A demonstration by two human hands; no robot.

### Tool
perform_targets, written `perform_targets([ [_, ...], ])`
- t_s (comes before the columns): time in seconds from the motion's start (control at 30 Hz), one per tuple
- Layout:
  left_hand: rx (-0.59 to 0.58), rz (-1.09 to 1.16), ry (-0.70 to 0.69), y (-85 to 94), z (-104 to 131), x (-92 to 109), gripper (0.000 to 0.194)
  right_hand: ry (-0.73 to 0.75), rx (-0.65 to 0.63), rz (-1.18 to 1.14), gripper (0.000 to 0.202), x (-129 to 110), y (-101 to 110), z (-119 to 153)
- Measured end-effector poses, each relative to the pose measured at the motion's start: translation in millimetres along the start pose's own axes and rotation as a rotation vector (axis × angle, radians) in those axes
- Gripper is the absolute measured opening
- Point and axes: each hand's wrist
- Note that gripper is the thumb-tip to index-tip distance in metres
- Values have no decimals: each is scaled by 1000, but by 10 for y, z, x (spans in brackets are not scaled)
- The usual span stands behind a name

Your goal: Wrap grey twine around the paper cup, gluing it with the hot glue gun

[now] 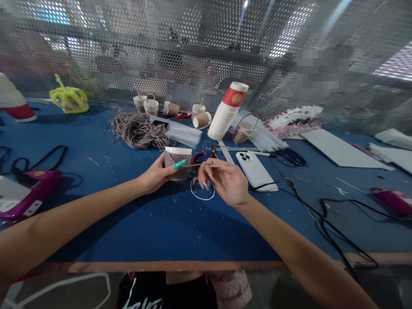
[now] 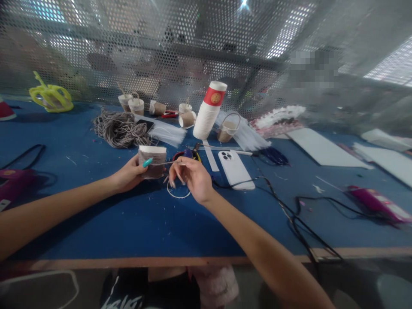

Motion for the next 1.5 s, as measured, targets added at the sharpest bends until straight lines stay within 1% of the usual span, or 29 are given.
perform_targets([
  [0.1, -10, -8, 11, 41, -4, -8, 79, -69, -71, -208, 40, -53, -1, 4],
  [0.2, 3, -7, 45, 88, -23, -24, 78, -85, -112, -273, 52, -84, 6, -3],
  [0.27, -13, 18, 66, 118, -44, -40, 73, -63, -109, -287, 55, -84, 25, -16],
  [0.33, -40, 54, 71, 143, -68, -61, 71, -37, -95, -301, 53, -75, 49, -32],
  [0.5, -81, 82, 78, 182, -100, -99, 77, 68, -78, -338, 43, -81, 88, -46],
  [0.63, -77, 73, 65, 180, -80, -98, 69, 122, -84, -354, 41, -112, 103, -37],
  [0.73, -61, 67, 58, 168, -69, -89, 66, 123, -86, -355, 40, -113, 110, -29],
  [0.83, -49, 61, 62, 159, -69, -73, 68, 110, -79, -355, 40, -94, 109, -28],
  [0.97, 11, 56, 67, 146, -70, -45, 70, 94, -65, -351, 41, -62, 107, -43],
  [1.07, 26, 44, 65, 113, -59, -23, 71, 85, -46, -348, 41, -39, 104, -57],
  [1.2, 29, 37, 57, 72, -48, -10, 64, 68, -22, -354, 40, -9, 96, -66],
  [1.3, 39, 40, 54, 86, -53, -24, 57, 65, -4, -339, 41, 2, 102, -66],
  [1.5, 63, 63, 35, 157, -54, -65, 64, 78, -18, -328, 41, 13, 139, -66],
])
Point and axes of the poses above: each hand's wrist, its own z-axis away from the middle knuckle, its own y-axis out of the back of the hand, x = y × z, and after that the axes turned 11 degrees about -y, right-handed
